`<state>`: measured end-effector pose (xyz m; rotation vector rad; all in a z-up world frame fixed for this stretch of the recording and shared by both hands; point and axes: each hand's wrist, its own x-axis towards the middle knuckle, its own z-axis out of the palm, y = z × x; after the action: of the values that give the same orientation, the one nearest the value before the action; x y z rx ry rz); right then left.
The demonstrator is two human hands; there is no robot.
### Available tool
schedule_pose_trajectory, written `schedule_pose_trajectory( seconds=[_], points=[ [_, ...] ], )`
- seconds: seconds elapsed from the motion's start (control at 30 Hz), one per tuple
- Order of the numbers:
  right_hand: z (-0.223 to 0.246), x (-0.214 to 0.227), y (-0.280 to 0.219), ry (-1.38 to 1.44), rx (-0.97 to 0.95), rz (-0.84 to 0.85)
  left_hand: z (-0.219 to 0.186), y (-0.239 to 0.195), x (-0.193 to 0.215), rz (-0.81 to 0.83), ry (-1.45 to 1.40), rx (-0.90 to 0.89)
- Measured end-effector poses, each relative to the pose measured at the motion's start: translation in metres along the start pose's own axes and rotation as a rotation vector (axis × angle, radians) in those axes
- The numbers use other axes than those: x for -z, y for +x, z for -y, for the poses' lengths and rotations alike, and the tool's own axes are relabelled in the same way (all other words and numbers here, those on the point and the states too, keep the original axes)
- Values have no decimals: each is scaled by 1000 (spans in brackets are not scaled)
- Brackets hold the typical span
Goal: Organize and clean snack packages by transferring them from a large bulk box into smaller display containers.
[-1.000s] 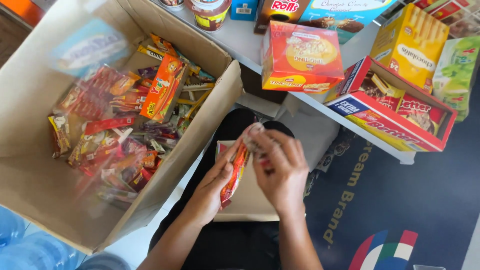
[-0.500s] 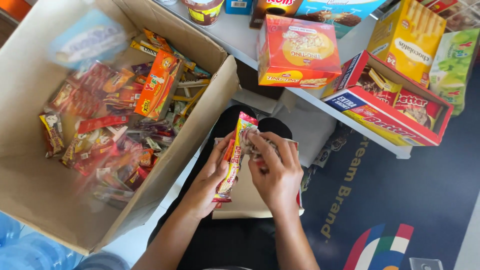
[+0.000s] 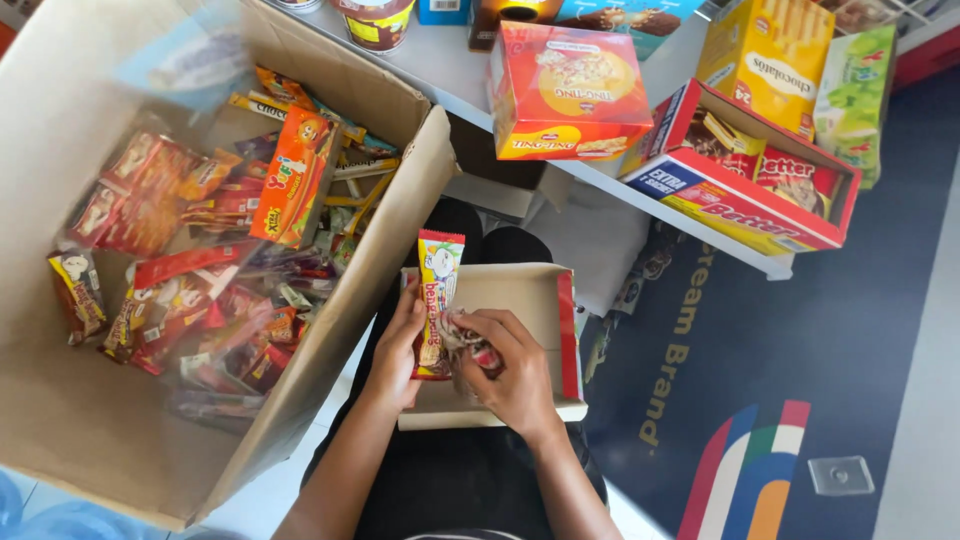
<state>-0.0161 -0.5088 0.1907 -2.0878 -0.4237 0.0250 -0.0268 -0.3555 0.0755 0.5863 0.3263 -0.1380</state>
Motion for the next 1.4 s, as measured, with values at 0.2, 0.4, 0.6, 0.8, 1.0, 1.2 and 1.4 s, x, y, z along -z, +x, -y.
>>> schedule_pose_trajectory(
  seconds=[0.2, 0.4, 0.6, 0.8, 1.0, 1.2, 1.4],
  points=[
    [21, -2, -2, -68, -9, 87, 8, 2, 11, 11, -26, -14],
    [12, -7, -4, -168, 120, 24, 1, 2, -6, 94, -5, -99],
    [3, 17, 45, -157, 163, -227, -4, -7, -25, 181, 273, -46],
    [21, 9, 31, -86, 231, -109, -38, 10, -55, 15, 333, -272],
    [11, 23, 28, -135, 321, -135, -49, 4, -79, 130, 490, -462],
    [11, 48, 55, -141, 202, -340, -33, -9, -80, 272, 618, -312],
    [22, 27, 24, -214, 355, 2, -61, -4, -93, 28, 515, -534]
  ],
)
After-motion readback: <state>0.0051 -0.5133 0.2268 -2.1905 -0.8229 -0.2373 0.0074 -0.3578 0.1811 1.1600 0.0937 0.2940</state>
